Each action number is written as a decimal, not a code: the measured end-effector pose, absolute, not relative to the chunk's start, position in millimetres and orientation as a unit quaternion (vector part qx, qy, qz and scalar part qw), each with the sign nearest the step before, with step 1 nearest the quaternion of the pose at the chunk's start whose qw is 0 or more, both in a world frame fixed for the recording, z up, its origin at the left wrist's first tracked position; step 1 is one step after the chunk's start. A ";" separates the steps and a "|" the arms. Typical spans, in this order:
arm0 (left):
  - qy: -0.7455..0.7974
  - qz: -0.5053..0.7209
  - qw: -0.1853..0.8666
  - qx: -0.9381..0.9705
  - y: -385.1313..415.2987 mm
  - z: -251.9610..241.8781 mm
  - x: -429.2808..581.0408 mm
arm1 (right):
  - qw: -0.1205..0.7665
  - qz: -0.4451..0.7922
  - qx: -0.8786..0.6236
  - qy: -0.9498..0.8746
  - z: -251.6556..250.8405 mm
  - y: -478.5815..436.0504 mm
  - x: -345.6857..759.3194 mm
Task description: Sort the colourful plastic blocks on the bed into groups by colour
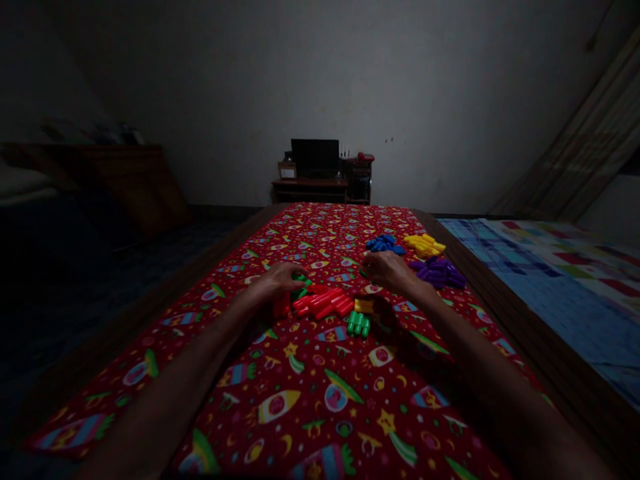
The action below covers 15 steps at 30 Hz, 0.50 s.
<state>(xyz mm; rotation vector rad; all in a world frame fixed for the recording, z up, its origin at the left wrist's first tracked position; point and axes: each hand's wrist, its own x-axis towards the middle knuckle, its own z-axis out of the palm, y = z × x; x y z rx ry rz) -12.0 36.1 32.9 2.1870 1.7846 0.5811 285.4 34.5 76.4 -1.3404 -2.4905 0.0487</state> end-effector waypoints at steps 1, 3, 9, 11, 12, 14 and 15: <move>0.617 0.229 0.122 0.743 34.5 33.2 -8.1 | 0.164 0.022 -0.454 -0.876 76.1 31.9 281.8; 0.611 0.302 0.126 0.721 31.6 33.9 0.4 | 0.195 0.035 -0.422 -0.885 73.4 27.7 275.4; 0.515 0.412 0.225 0.717 20.9 35.2 35.7 | 0.307 0.062 -0.293 -0.903 49.3 17.5 250.7; 0.502 0.414 0.244 0.719 15.8 34.0 48.2 | 0.293 0.032 -0.274 -0.915 40.8 13.9 241.6; 0.500 0.412 0.247 0.720 13.5 33.2 53.2 | 0.279 0.016 -0.275 -0.920 37.5 13.0 238.4; 0.499 0.404 0.248 0.726 10.5 32.2 58.9 | 0.255 -0.007 -0.285 -0.924 33.2 14.5 237.1; 0.496 0.399 0.245 0.731 10.1 32.0 58.9 | 0.250 -0.013 -0.287 -0.925 32.0 17.5 239.6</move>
